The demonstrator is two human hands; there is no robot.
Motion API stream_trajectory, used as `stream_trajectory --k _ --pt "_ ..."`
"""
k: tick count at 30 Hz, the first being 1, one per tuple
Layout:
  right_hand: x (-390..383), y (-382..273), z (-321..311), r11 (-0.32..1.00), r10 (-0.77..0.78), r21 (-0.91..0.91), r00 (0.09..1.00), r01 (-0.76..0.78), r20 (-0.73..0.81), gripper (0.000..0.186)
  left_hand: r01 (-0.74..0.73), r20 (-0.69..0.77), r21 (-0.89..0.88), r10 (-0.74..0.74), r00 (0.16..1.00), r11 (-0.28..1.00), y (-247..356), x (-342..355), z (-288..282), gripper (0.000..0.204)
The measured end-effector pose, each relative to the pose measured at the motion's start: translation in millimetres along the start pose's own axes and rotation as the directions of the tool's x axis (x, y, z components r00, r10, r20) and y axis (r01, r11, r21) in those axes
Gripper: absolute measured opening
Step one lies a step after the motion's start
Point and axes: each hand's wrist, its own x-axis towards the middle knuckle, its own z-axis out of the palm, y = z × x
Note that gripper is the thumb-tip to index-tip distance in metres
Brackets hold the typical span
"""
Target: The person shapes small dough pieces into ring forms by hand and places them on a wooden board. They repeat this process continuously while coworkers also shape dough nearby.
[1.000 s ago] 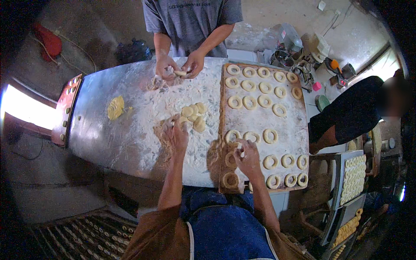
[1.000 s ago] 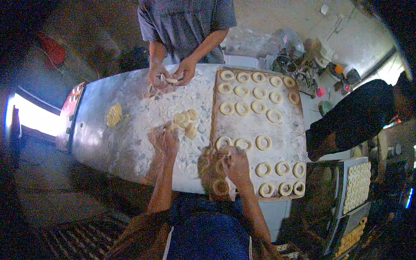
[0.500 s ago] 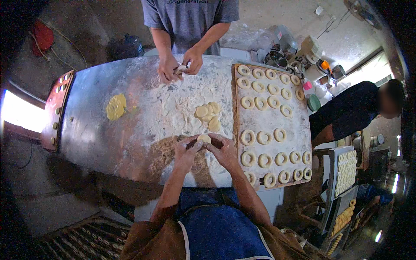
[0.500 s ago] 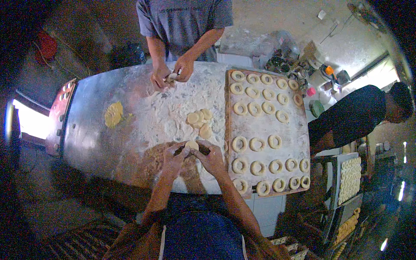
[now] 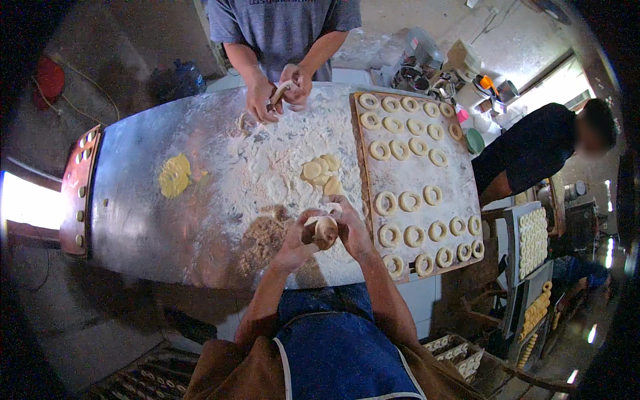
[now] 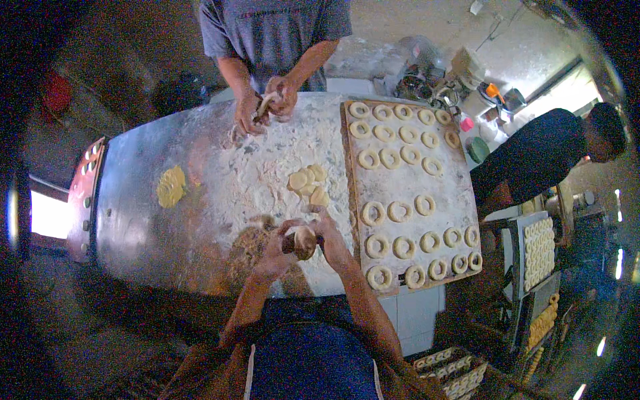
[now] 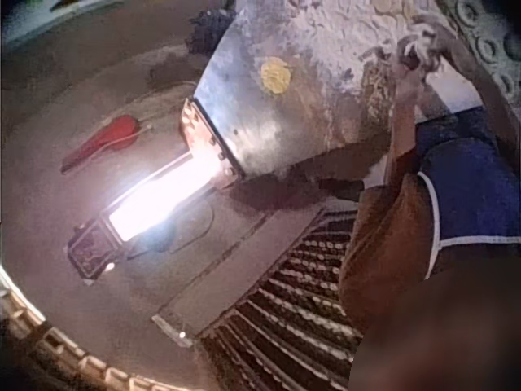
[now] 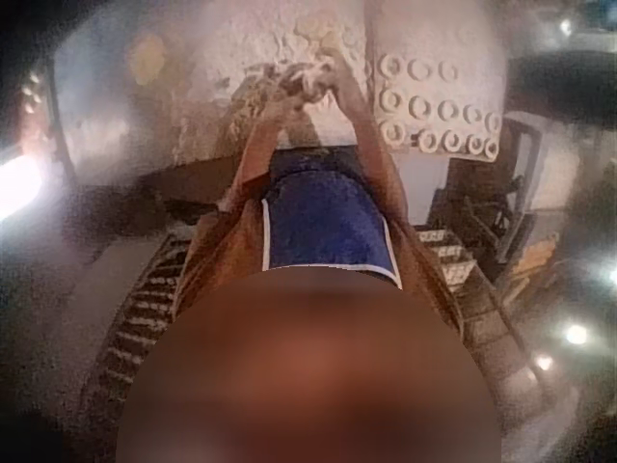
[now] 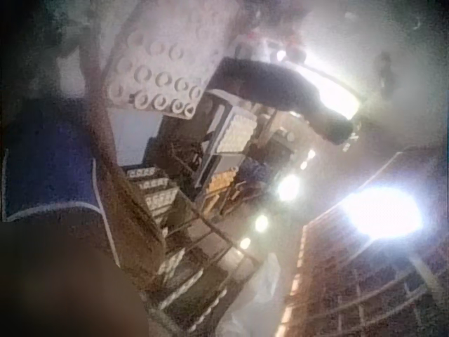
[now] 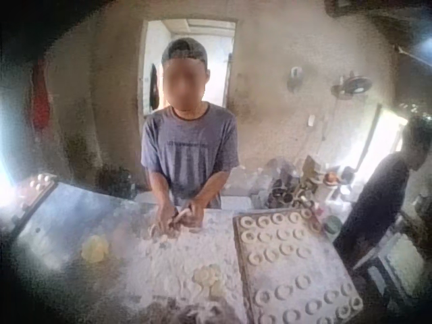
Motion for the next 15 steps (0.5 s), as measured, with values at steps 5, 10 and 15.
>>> stream_trajectory --k 5,10,15 --pt "-0.4 2.9 -27.0 0.698 -0.132 -0.713 0.967 -0.064 -0.216 0.045 -0.018 -0.201 -0.381 -0.064 0.977 0.924 -20.0 19.3 22.8 0.033" --pt "-8.3 -6.5 -48.1 0.894 -0.137 -0.446 0.970 0.033 -0.201 0.048 -0.058 -0.212 0.570 0.215 0.953 0.820 -46.5 31.0 49.3 0.021" --pt "-28.7 -10.8 -59.6 0.899 -0.340 -0.382 0.893 0.216 -0.296 0.038 -0.020 -0.287 -0.639 -0.213 0.934 0.769 -106.0 57.8 78.5 0.032"
